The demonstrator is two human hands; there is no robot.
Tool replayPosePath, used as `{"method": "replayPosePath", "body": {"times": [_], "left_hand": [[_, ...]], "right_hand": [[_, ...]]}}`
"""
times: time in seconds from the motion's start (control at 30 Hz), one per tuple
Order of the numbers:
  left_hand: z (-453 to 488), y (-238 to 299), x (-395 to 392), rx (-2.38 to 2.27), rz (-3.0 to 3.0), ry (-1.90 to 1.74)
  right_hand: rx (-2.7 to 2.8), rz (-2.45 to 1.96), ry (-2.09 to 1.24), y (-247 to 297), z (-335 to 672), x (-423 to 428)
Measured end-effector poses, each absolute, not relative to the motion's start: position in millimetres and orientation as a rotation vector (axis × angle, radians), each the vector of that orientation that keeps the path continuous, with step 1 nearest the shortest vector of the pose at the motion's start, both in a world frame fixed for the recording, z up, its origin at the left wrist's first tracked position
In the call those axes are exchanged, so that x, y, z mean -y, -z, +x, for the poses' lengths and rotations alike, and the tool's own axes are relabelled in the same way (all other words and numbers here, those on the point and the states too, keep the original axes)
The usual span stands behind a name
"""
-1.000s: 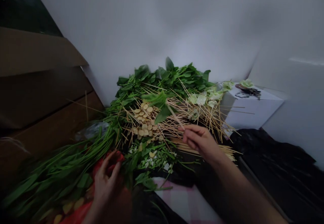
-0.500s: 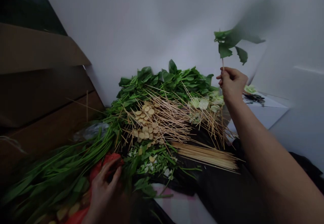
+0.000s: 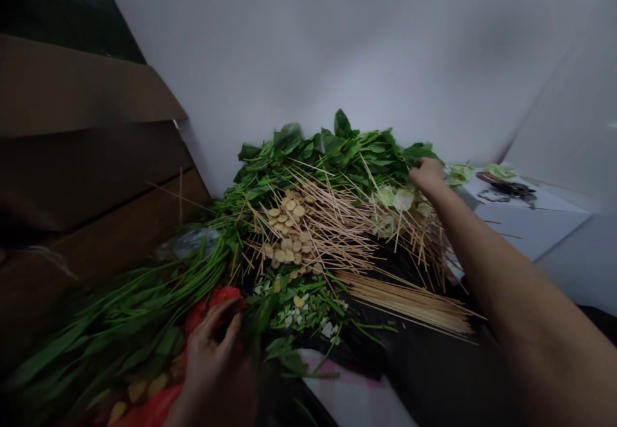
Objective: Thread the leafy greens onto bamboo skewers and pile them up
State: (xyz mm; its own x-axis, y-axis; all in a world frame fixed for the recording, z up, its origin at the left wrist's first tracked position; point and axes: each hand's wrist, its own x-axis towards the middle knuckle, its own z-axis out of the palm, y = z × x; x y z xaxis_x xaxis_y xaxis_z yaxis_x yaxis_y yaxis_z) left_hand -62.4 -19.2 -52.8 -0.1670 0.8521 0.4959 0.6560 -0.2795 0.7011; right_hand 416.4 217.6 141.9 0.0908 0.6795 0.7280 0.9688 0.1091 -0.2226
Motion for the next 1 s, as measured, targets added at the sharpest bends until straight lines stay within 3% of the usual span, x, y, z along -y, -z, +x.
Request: {"method": "replayPosePath", "body": {"times": [0.13,0.27,0.57,0.83,1.0], "left_hand": [[-57,45,24,-1.731,1.848,-1.453],[-56,32,26,-1.699,1.763,-1.478],[-65,-17,39,-1.592,1.614,-1.463],[-191,-82,13,-2.2,1.927,-1.257],[-230,-79,-16,-2.582,2.113,-0.67]], "right_hand": [[1.623,-1.664,0.475,-147,398,-182],[1.798,-1.379,0.686,-137,366,-122],[2.203,-0.973,0.541,-54,325,-41],[2.187,-0.987,0.368,-19,334,-22],[2.11,-0.987,0.307,-10,335,-18]]}}
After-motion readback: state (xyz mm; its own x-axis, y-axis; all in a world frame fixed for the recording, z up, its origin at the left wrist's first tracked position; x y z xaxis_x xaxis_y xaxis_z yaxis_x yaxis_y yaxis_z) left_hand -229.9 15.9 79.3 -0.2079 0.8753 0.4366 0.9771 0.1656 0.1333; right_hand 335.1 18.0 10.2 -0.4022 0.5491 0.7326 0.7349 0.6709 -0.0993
